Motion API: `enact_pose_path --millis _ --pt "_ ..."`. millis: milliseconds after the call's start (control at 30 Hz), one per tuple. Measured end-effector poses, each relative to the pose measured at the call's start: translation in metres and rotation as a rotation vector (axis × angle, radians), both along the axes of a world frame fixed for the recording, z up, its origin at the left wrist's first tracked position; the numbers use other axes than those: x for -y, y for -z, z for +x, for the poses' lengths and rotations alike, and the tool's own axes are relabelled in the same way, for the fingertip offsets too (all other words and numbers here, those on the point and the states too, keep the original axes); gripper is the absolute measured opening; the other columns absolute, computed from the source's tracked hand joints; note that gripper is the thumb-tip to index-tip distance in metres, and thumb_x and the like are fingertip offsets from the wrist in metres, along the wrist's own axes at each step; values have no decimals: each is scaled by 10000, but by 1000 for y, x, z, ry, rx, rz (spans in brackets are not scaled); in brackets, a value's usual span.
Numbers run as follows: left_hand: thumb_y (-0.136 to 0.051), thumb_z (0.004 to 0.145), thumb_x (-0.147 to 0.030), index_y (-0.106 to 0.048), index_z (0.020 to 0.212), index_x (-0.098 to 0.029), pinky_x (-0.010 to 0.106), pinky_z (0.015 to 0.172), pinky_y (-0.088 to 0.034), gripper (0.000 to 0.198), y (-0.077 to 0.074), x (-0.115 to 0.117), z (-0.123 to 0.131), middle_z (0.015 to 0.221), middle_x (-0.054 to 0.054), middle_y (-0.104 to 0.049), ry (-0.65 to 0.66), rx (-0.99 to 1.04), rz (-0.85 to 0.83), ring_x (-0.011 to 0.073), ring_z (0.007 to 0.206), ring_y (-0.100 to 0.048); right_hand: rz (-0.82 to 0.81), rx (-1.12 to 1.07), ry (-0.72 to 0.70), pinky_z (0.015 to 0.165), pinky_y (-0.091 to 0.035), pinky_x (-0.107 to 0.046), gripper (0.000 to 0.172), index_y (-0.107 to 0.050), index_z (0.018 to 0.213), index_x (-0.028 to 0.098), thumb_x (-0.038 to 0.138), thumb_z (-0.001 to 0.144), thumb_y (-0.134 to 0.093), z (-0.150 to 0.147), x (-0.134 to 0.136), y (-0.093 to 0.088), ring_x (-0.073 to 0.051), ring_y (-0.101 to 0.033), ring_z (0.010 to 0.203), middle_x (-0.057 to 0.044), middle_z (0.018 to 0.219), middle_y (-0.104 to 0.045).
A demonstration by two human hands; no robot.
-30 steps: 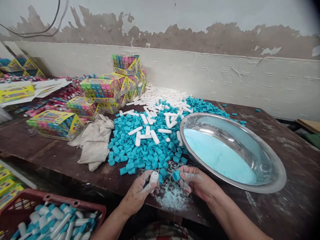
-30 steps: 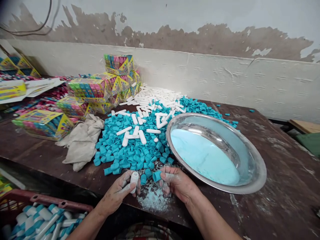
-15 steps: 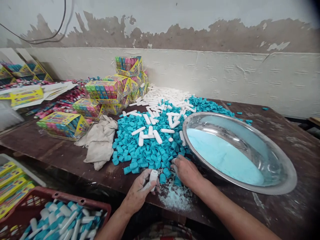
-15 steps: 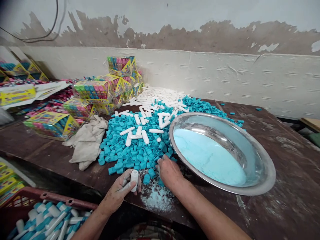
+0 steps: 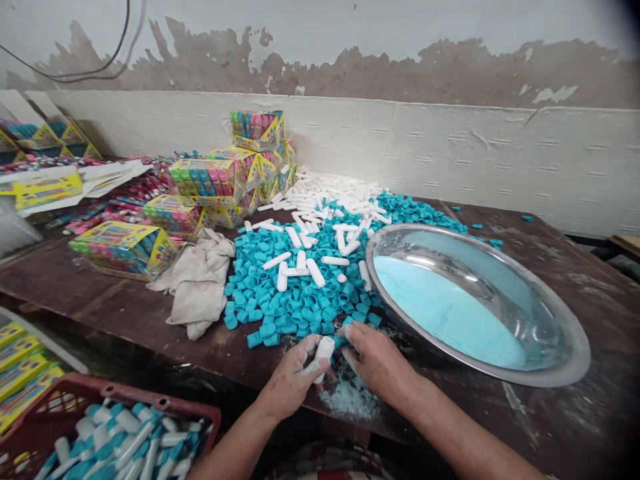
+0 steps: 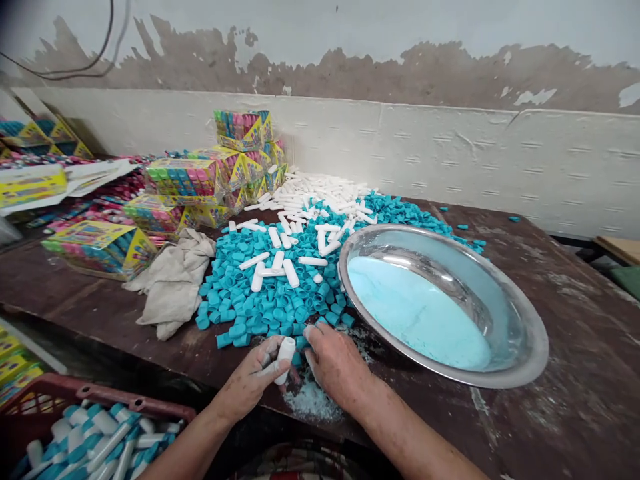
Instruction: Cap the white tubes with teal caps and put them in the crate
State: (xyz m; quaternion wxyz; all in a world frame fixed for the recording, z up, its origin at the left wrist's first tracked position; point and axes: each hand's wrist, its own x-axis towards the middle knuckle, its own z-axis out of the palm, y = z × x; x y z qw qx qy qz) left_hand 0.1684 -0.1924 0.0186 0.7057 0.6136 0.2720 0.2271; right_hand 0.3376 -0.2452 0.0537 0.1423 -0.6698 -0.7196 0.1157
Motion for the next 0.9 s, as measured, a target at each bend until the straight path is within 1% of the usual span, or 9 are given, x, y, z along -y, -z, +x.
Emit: enact_pose_path --millis 133,200,333,400,467,600,700,800,900 --pt "-555 779 -402 -467 920 -147 238 510 -435 304 7 3 5 663 15 -564 25 213 -286 140 575 -538 230 -185 -25 653 -448 -266 106 -559 880 167 186 832 -466 2 9 8 -164 -558 732 -59 797 -567" --pt "-584 755 -398 -460 934 -156 237 483 -436 326 8 4 5 668 14 -553 36 273 -386 159 599 -560 297 -222 -45 636 -454 -265 127 -555 899 174 207 854 -440 2 12 10 -159 -553 716 -64 799 -563" --pt "-606 732 -414 -466 935 -164 243 493 -438 351 6 4 5 668 16 -551 35 277 -393 166 609 -562 339 -222 -85 674 -465 -284 168 -544 971 180 204 867 -414 1 15 8 -175 -561 798 -96 880 -570" --pt "-575 755 -419 -480 933 -154 245 529 -430 333 4 4 3 656 14 -553 49 237 -299 146 587 -538 352 -263 -110 695 -466 -287 175 -542 974 181 197 868 -403 3 16 6 -178 -564 825 -101 892 -583" --pt "-521 794 -411 -506 911 -141 236 554 -407 294 -1 3 -1 671 17 -553 73 147 -148 128 582 -509 323 -339 -98 679 -462 -268 155 -552 938 184 212 860 -422 6 18 2 -165 -575 774 -76 842 -605" --pt "-480 823 -337 -546 831 -150 215 594 -345 198 -14 3 -9 711 -6 -518 113 -97 192 113 630 -453 50 -526 -39 621 -426 -221 122 -594 800 177 262 811 -508 14 24 -13 -127 -556 654 3 704 -608" --pt "-476 819 -302 -555 808 -162 207 619 -313 161 -23 3 -10 723 -22 -499 203 -196 351 122 688 -444 -155 -647 -37 565 -381 -202 116 -606 744 166 252 779 -537 17 28 -21 -102 -491 588 37 623 -552" --pt "-449 832 -305 -540 760 -168 207 595 -297 179 -24 4 -7 705 -28 -497 291 -262 459 125 672 -453 -308 -781 -8 453 -307 -186 110 -580 710 166 261 757 -551 19 30 -18 -70 -386 454 71 505 -444" --pt "-477 825 -348 -527 743 -181 220 555 -282 194 -17 6 -2 676 -17 -531 322 -378 663 136 623 -483 -431 -884 38 386 -237 -182 129 -538 694 171 287 747 -558 22 31 -7 -58 -307 381 91 444 -380"
